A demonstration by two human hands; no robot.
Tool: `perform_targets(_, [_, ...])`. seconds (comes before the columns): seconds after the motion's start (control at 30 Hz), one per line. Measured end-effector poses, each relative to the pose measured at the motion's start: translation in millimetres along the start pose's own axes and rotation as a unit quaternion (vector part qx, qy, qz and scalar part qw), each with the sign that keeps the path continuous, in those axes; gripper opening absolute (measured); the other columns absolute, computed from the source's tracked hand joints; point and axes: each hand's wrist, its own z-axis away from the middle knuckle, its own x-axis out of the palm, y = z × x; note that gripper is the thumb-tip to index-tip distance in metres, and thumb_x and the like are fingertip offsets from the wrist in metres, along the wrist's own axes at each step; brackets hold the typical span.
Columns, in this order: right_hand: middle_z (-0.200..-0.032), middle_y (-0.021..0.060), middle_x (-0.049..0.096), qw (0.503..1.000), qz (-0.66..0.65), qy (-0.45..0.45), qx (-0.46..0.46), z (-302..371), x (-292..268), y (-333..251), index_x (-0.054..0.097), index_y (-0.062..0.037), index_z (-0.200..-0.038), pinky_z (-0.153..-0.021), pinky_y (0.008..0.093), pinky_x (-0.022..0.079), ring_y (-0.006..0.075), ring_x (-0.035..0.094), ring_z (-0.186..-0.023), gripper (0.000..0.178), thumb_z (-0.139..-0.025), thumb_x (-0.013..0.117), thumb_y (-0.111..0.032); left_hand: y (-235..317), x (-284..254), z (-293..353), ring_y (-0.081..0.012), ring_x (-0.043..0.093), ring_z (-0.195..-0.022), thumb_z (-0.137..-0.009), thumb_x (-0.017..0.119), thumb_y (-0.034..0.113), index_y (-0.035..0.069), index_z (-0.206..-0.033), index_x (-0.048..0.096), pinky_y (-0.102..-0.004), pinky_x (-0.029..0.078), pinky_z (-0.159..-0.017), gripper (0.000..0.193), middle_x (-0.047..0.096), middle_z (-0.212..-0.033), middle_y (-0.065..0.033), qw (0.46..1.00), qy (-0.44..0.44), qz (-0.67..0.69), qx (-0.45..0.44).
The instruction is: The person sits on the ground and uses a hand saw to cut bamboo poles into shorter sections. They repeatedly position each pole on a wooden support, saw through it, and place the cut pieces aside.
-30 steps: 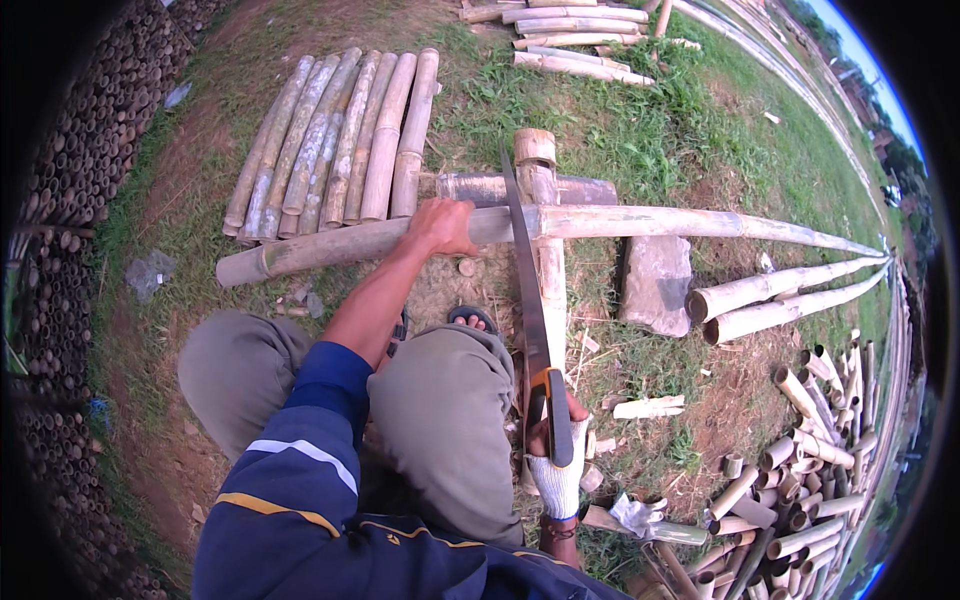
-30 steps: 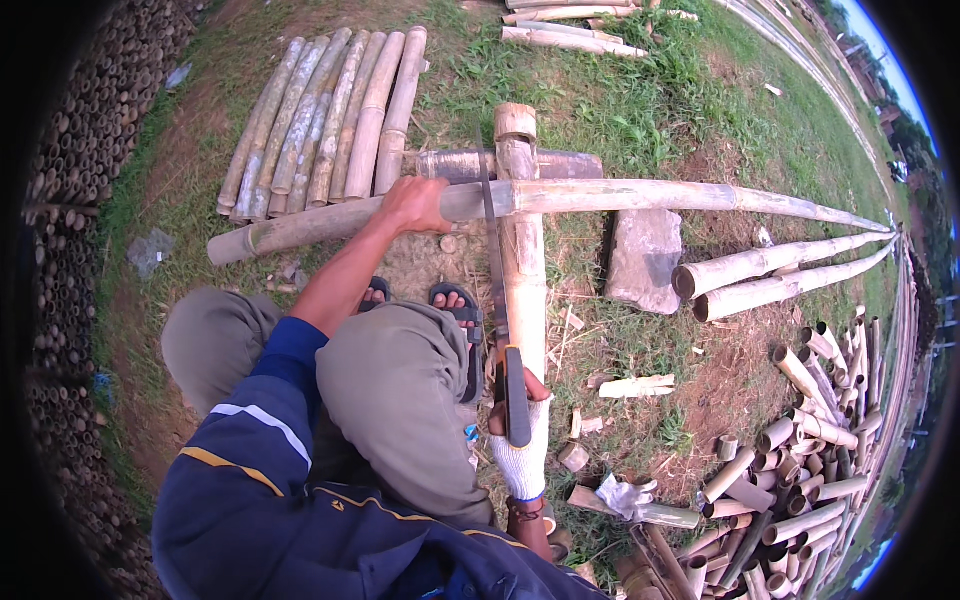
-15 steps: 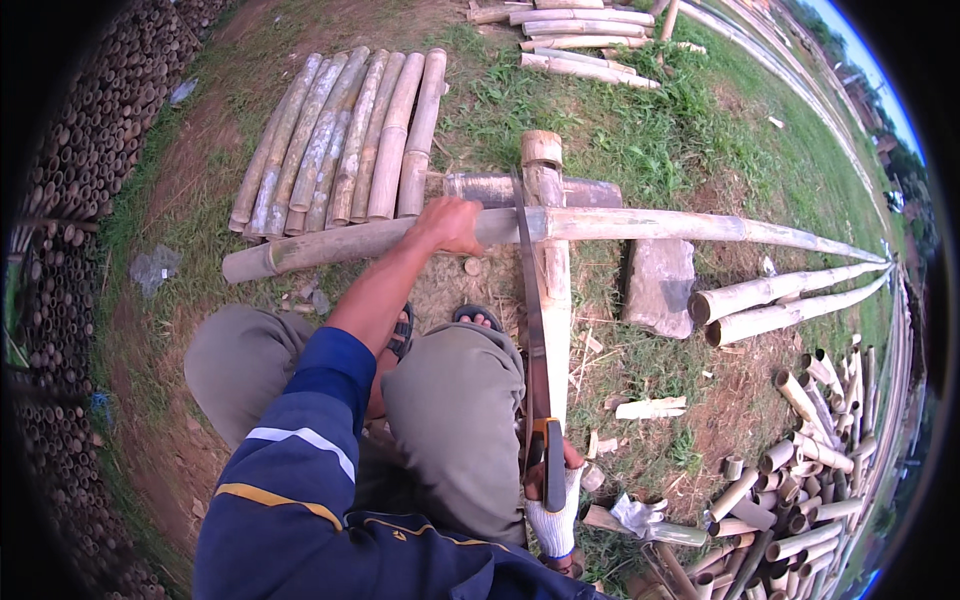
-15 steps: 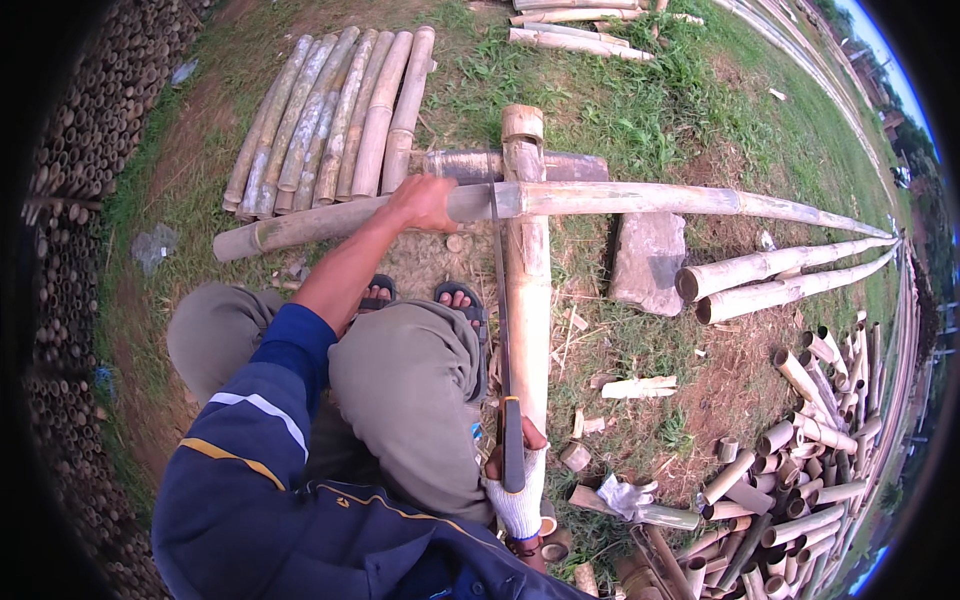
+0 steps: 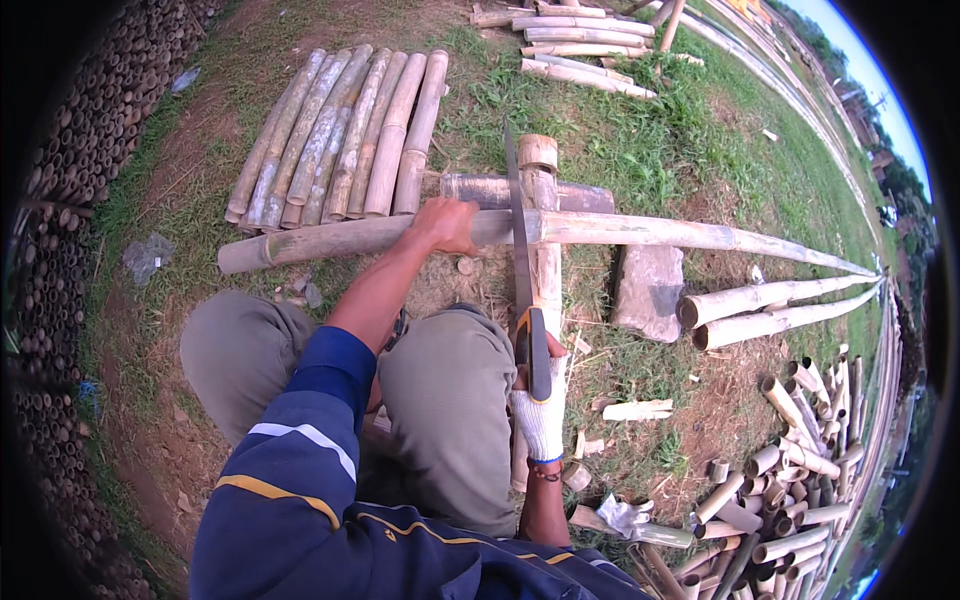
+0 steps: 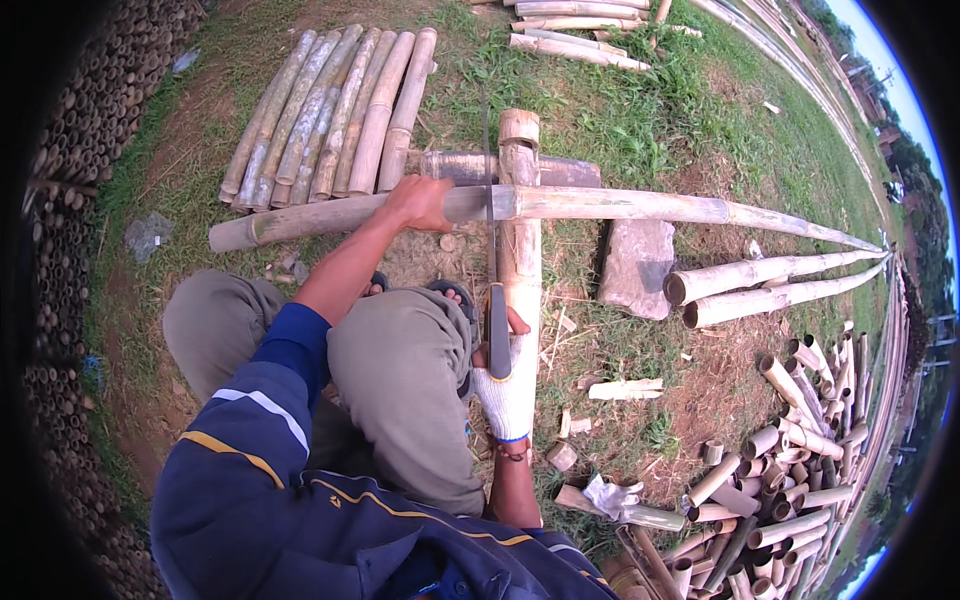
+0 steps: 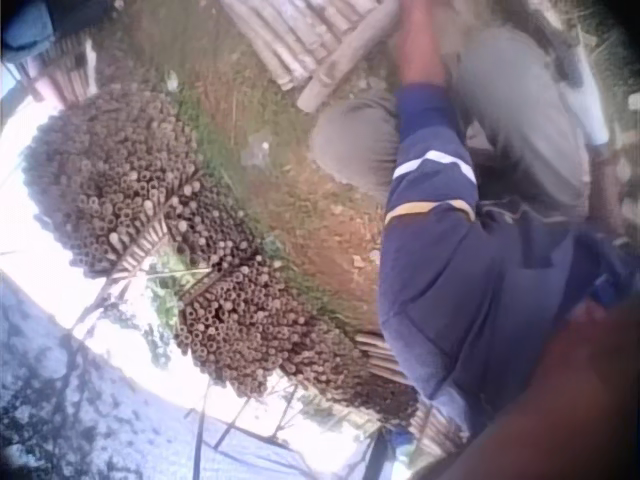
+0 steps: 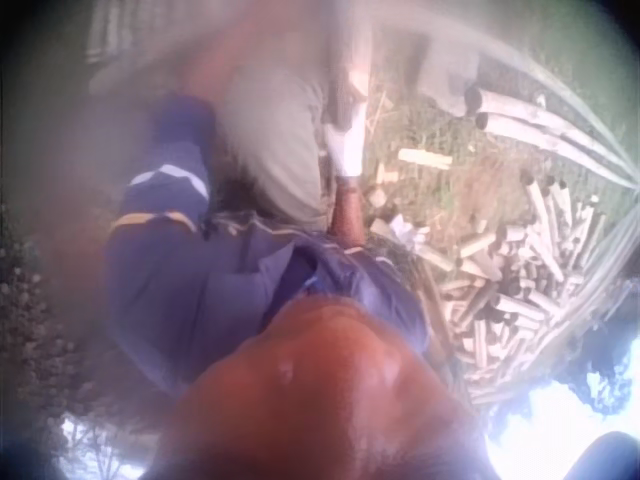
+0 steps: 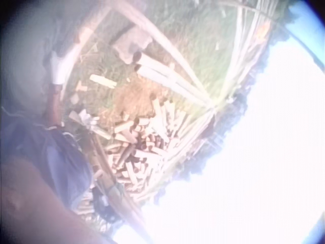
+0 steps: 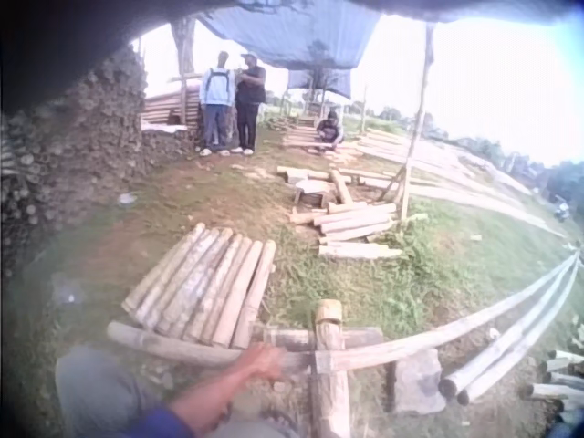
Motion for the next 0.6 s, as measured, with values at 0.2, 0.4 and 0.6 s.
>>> perform_targets(0.2, [-0.107, 0.0020, 0.059, 0.990, -0.113, 0.027, 0.085, 97, -29, -7, 0.048, -0.0009, -0.153, -0.078, 0.0237, 0.049, 0.0070, 0.054, -0.082, 0.064, -0.091, 0.062, 0.005, 2, 1, 0, -0.0415, 0.078, -0.110, -0.071, 0.094, 0.047, -0.001, -0.124, 0.074, -0.0487, 0.062, -0.100, 0.073, 0.081, -0.114, -0.0238, 1.000, 0.001, -0.003, 0.010])
perform_targets(0.4, [-0.130, 0.0138, 0.062, 0.999, -0.025, 0.015, -0.044, -119, 15, 2, 0.052, -0.0018, -0.152, -0.104, 0.0331, 0.049, 0.0227, 0.062, -0.113, 0.060, -0.093, 0.061, 0.005, 12, 7, -8, -0.0424, 0.078, -0.109, -0.067, 0.092, 0.046, 0.000, -0.123, 0.075, -0.0502, 0.062, -0.099, 0.075, 0.080, -0.112, -0.0263, 1.000, 0.023, 0.015, 0.010])
perform_targets(0.6, [-0.139, 0.0128, 0.058, 0.992, 0.060, 0.013, -0.107, -16, 11, 9, 0.048, -0.0010, -0.154, -0.108, 0.0355, 0.047, 0.0215, 0.058, -0.118, 0.063, -0.092, 0.057, 0.007, 1, 8, 1, -0.0388, 0.077, -0.114, -0.069, 0.092, 0.046, 0.003, -0.123, 0.076, -0.0485, 0.060, -0.102, 0.071, 0.081, -0.119, -0.0212, 1.000, -0.004, 0.000, 0.006])
